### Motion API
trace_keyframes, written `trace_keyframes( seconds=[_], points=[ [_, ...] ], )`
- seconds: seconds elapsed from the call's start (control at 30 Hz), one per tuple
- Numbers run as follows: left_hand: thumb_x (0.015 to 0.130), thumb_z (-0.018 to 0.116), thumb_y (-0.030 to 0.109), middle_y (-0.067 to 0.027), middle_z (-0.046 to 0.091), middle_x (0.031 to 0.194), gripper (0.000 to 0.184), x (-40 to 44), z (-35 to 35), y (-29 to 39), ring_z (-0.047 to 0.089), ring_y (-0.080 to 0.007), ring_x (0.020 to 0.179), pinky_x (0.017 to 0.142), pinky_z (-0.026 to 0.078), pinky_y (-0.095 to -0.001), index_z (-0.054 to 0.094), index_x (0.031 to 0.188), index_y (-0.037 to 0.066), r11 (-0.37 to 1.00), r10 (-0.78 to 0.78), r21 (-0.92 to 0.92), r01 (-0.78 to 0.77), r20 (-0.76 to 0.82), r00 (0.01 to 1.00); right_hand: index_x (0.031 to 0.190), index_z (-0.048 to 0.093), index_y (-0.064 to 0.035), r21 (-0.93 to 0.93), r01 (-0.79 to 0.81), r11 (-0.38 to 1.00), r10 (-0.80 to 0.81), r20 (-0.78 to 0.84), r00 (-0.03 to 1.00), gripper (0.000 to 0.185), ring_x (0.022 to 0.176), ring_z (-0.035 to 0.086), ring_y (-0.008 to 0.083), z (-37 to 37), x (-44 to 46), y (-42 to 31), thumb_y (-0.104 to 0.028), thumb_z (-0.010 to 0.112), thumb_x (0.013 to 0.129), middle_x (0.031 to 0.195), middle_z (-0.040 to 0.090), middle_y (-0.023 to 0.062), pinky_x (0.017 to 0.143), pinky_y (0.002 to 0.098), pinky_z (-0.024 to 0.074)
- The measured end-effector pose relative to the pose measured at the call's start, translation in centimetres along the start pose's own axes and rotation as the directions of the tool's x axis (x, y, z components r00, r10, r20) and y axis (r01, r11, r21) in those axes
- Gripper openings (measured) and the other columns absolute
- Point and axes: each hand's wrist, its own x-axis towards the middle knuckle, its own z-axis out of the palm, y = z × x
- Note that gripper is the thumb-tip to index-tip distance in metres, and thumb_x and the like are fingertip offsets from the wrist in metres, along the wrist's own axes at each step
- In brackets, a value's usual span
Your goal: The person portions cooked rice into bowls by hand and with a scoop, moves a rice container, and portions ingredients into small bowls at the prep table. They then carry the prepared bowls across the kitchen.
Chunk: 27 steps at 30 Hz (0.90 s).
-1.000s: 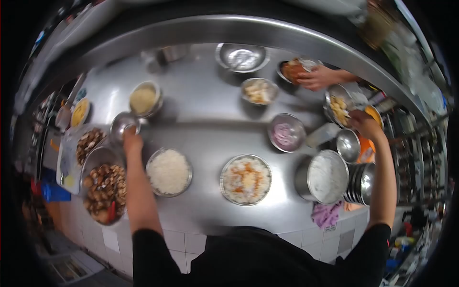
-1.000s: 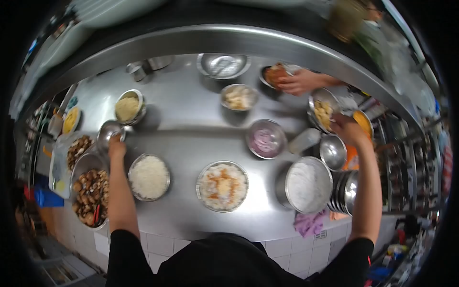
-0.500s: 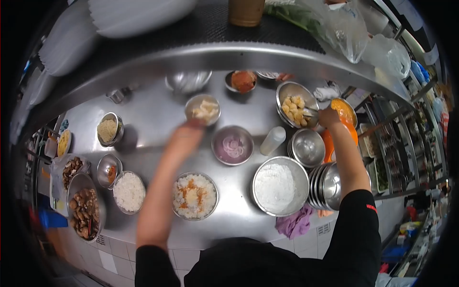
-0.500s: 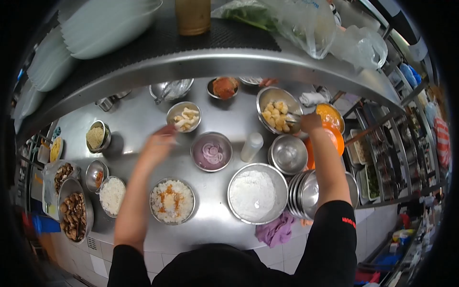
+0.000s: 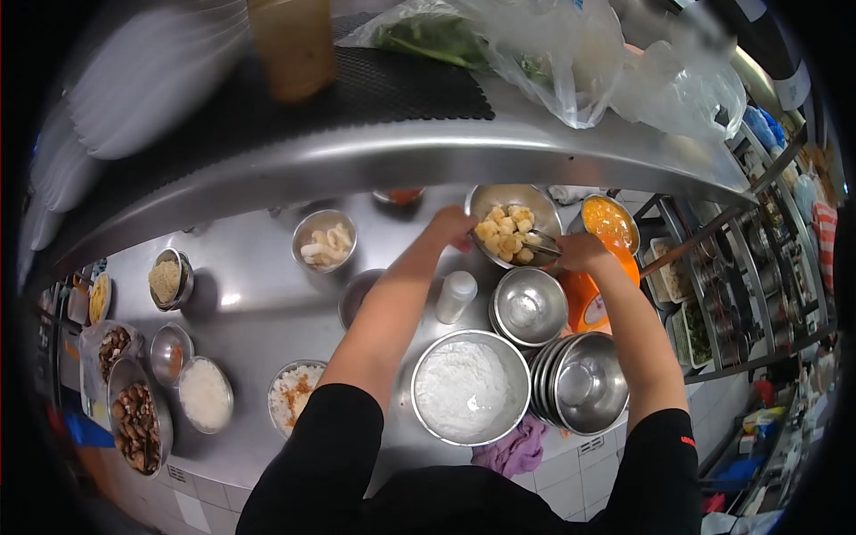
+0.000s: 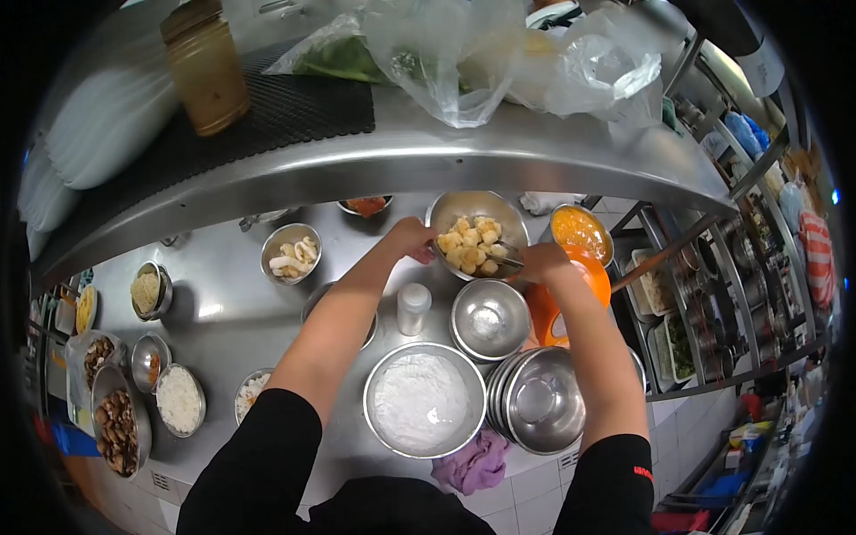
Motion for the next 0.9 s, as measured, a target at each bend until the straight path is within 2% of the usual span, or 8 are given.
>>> trace_keyframes(
  seconds=[0.27,0.4,0.43,0.5,0.53,0.6,0.8,0.9],
  points=[
    [0.083,0.055,0.016,-0.0289,0.064,0.084,0.037,-4.0,0.4,3.0,0.069,-0.0361,0.064,0.052,0.06,-0.0416,0.054,0.098,-0.018,0.997,0.078,0.025,-0.074,-0.312,0.947,0.103,0.064,-0.0039,-0.026,-0.001,1.0,-0.001,-0.078,0.997,0.03,0.096,0.064,0.0361,-6.6,-3.9,-0.6,-0.014,0.054,0.077,0.1,0.067,0.0218,0.084,0.0448,0.0493],
    [0.085,0.052,0.022,-0.0279,0.066,0.081,0.042,-8.8,-0.8,4.5,0.069,-0.0347,0.061,0.054,0.058,-0.0408,0.057,0.098,-0.017,0.947,0.322,0.136,-0.292,-0.403,0.856,0.098,0.066,-0.0026,0.061,-0.018,0.998,0.028,-0.165,0.986,0.029,0.093,0.064,0.0374,-8.0,-6.8,-1.6,-0.016,0.057,0.074,0.098,0.066,0.0231,0.08,0.0439,0.0493],
    [0.086,0.051,0.022,-0.0274,0.066,0.077,0.042,-8.4,-0.9,4.2,0.069,-0.0344,0.059,0.053,0.058,-0.0394,0.057,0.091,-0.02,0.952,0.264,-0.024,-0.305,-0.439,0.859,0.097,0.065,-0.0024,0.12,-0.009,0.993,0.036,-0.227,0.973,0.03,0.091,0.064,0.0372,-8.1,-7.8,-1.7,-0.021,0.061,0.073,0.095,0.066,0.0224,0.077,0.0435,0.0495],
    [0.084,0.052,0.016,-0.0284,0.065,0.076,0.038,-8.1,-2.5,4.0,0.067,-0.0356,0.055,0.05,0.058,-0.0399,0.056,0.086,-0.022,0.945,0.321,0.047,-0.322,-0.301,0.898,0.09,0.06,-0.0005,0.272,0.012,0.962,0.072,-0.294,0.953,0.033,0.083,0.063,0.0364,-7.7,-9.5,-1.6,-0.027,0.068,0.072,0.088,0.065,0.0214,0.073,0.0427,0.0483],
    [0.083,0.053,0.014,-0.0274,0.064,0.075,0.035,-9.8,-2.6,4.4,0.065,-0.0348,0.05,0.045,0.057,-0.0421,0.057,0.087,-0.021,0.935,0.284,-0.125,-0.332,-0.3,0.911,0.088,0.058,0.0005,0.303,0.03,0.953,0.08,-0.345,0.935,0.034,0.079,0.062,0.0366,-7.6,-10.4,-2.1,-0.028,0.069,0.073,0.083,0.063,0.0221,0.071,0.0421,0.0474],
    [0.082,0.053,0.012,-0.0269,0.063,0.073,0.032,-11.9,-3.3,5.0,0.064,-0.0349,0.05,0.042,0.056,-0.0432,0.058,0.087,-0.019,0.919,0.261,-0.202,-0.338,-0.33,0.907,0.085,0.056,0.0015,0.338,0.061,0.939,0.068,-0.355,0.932,0.037,0.073,0.061,0.0358,-8.7,-12.5,-4.1,-0.031,0.071,0.074,0.077,0.061,0.022,0.068,0.0411,0.0465],
    [0.082,0.054,0.013,-0.0244,0.063,0.078,0.031,-24.5,-8.6,4.3,0.066,-0.0343,0.055,0.043,0.056,-0.0405,0.055,0.094,-0.016,0.87,0.313,-0.261,-0.419,-0.364,0.877,0.078,0.055,-0.0027,0.494,0.18,0.851,0.025,-0.382,0.924,0.032,0.062,0.044,0.0098,-11.2,-15.6,-10.2,-0.029,0.072,0.082,0.065,0.048,-0.0002,0.055,0.0292,0.0367],
    [0.084,0.055,0.016,-0.0222,0.063,0.081,0.031,-32.1,-13.3,2.8,0.066,-0.0329,0.054,0.043,0.056,-0.0391,0.055,0.098,-0.012,0.935,0.212,-0.177,-0.306,-0.411,0.887,0.075,0.048,-0.0056,0.509,0.257,0.822,-0.07,-0.357,0.931,0.032,0.062,0.039,0.0083,-12.9,-16.2,-15.9,-0.025,0.073,0.082,0.067,0.043,-0.0019,0.055,0.0266,0.034]
  ],
)
